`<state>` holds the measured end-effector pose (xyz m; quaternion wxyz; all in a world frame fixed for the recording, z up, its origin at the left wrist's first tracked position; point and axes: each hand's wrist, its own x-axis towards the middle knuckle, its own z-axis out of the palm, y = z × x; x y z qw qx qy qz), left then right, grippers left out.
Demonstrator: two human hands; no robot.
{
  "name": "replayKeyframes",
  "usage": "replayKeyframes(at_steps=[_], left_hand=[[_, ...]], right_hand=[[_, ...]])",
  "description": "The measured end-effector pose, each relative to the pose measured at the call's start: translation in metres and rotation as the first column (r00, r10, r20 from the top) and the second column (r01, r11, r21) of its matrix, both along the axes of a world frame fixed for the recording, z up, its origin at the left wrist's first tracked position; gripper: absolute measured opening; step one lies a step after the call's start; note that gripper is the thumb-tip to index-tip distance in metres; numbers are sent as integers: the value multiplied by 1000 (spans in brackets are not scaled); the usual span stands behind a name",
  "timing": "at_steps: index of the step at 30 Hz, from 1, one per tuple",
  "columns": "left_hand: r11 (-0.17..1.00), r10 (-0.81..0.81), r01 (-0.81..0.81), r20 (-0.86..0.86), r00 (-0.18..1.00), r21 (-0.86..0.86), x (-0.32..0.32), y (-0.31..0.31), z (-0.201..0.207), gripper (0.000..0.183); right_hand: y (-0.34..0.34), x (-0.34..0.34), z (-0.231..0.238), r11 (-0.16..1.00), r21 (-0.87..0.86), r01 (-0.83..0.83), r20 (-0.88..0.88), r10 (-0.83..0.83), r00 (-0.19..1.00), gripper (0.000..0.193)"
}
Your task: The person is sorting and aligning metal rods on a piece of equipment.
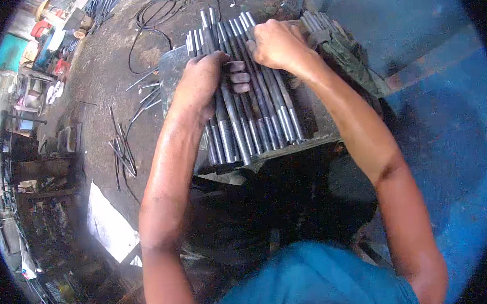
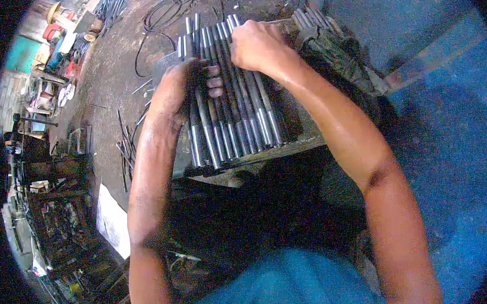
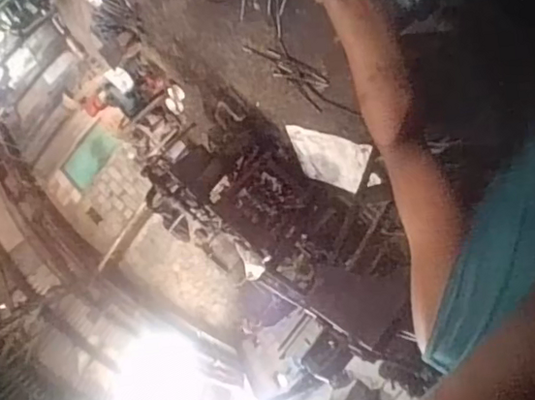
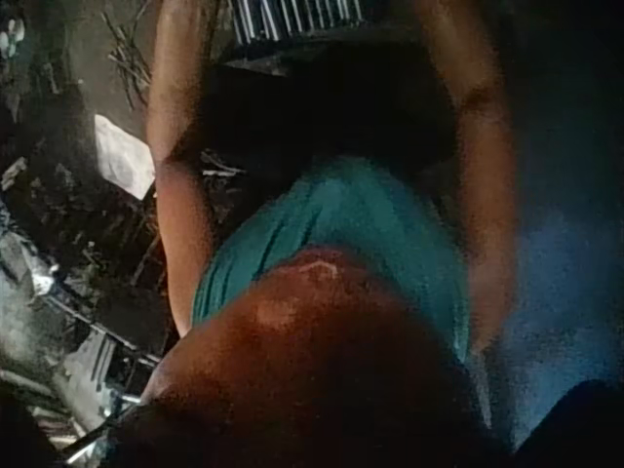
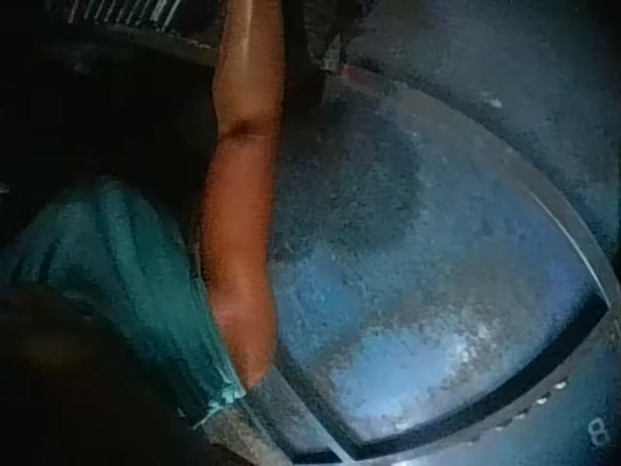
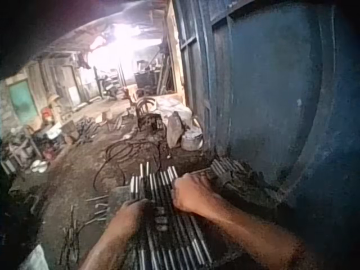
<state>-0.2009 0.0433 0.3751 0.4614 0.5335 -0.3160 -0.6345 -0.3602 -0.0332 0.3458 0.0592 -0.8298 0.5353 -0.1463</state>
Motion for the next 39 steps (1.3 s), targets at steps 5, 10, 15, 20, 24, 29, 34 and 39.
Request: replayKeyframes(at_steps=[5, 10, 15, 20, 24, 29, 34, 39], left_hand=[[997, -75, 76, 71, 995, -14, 1, 1, -1, 35], [995, -102, 102, 14, 995, -8, 3, -1, -4, 35], [997, -63, 57, -175, 982, -42, -4, -1, -4, 28], [970, -234, 215, -211, 949, -111, -6, 4, 0, 41], [953, -300, 281, -238, 924, -110, -4, 0, -7, 42], [988, -133, 129, -41, 990, -84, -5, 0, 0, 40], [997, 11, -15, -43, 999, -79, 9, -8, 1, 26], [995, 3, 4, 73, 997, -98, 28, -15, -3, 32]], right_hand=[[-4, -3, -7, 999, 34, 12, 44, -14, 999, 27], [-8, -6, -11, 998, 53, -28, 63, 25, 998, 25], [-20, -15, -13, 985, 106, -139, 165, 121, 979, 32], [-18, -8, 2, 841, 459, -287, 696, -140, 704, 40], [-8, 3, 12, 753, 478, -452, 814, -186, 550, 32], [-9, 1, 15, 784, 496, -373, 785, -221, 579, 30], [-33, -4, 1, 956, 187, -228, 666, 47, 744, 47], [-41, -6, 1, 994, 46, -97, 572, 54, 819, 50]])
